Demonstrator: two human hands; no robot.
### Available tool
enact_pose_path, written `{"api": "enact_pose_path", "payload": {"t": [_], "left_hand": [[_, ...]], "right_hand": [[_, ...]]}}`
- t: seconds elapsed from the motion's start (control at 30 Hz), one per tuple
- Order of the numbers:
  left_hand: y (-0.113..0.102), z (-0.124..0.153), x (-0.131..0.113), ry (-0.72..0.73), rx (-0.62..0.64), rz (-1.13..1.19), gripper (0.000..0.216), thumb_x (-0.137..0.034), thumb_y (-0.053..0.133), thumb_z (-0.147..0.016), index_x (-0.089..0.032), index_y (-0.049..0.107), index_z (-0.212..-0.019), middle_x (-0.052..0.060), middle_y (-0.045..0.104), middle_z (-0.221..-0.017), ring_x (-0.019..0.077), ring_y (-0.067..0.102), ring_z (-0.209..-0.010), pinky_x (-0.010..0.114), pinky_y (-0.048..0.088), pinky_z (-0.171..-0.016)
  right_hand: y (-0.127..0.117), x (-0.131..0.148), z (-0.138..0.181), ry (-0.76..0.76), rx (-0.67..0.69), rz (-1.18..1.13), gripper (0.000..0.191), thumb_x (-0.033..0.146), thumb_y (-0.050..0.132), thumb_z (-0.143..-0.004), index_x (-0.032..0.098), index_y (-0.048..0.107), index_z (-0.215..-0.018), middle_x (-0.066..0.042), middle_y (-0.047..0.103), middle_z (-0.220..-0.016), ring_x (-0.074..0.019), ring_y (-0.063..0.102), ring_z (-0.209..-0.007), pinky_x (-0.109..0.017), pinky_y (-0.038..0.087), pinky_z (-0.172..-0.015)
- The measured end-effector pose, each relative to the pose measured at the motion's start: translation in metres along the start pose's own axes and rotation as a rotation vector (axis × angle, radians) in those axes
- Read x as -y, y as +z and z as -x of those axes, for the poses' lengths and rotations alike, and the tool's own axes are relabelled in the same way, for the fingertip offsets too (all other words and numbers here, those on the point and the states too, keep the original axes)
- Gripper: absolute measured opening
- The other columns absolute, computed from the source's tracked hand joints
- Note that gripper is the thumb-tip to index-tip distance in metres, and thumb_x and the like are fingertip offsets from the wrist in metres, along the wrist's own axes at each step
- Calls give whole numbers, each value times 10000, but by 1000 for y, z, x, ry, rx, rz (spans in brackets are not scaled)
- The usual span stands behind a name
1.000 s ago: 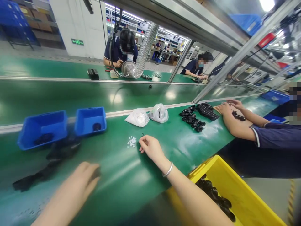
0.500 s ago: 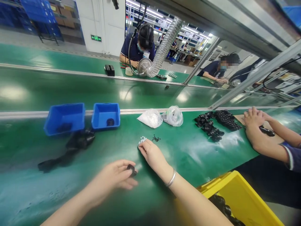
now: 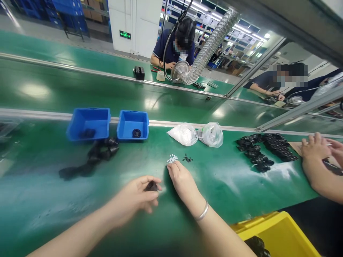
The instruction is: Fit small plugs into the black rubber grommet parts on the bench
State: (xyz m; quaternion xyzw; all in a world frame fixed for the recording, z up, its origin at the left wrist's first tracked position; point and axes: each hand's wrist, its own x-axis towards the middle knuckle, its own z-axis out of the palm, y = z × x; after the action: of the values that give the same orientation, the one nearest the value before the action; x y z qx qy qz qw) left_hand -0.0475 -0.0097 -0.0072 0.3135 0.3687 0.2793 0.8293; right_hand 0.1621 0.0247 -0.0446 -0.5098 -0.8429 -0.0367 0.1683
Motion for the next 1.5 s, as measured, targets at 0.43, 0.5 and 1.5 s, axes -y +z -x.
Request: {"api": "enact_pose_path", "payload": {"t": [0.43, 0.5, 1.5], "left_hand": [[-7, -10, 16, 302, -261, -678, 342, -235, 590, -805, -220, 588, -1146, 76, 619, -1138, 225, 644, -970, 335, 542, -827], [-8, -9, 17, 329, -259, -765, 356, -211, 565, -811, -239, 592, -1165, 73, 607, -1159, 221, 636, -971, 332, 545, -827], [-8, -15, 23, 153, -243, -546, 500, -421, 576, -795, -256, 502, -1261, 57, 545, -1305, 227, 681, -1019, 341, 532, -949]], "right_hand": [[-31, 42, 6, 37, 48, -685, 111, 193, 517, -922, 200, 618, -876, -19, 610, -751, -128, 601, -668, -245, 501, -603], [-25, 44, 7, -3, 28, -631, 108, 163, 504, -921, 198, 606, -909, -25, 608, -776, -135, 595, -707, -256, 496, -632], [-35, -72, 19, 513, -33, -137, 163, 249, 502, -894, 149, 630, -915, -77, 640, -777, -202, 605, -685, -319, 483, -642]]}}
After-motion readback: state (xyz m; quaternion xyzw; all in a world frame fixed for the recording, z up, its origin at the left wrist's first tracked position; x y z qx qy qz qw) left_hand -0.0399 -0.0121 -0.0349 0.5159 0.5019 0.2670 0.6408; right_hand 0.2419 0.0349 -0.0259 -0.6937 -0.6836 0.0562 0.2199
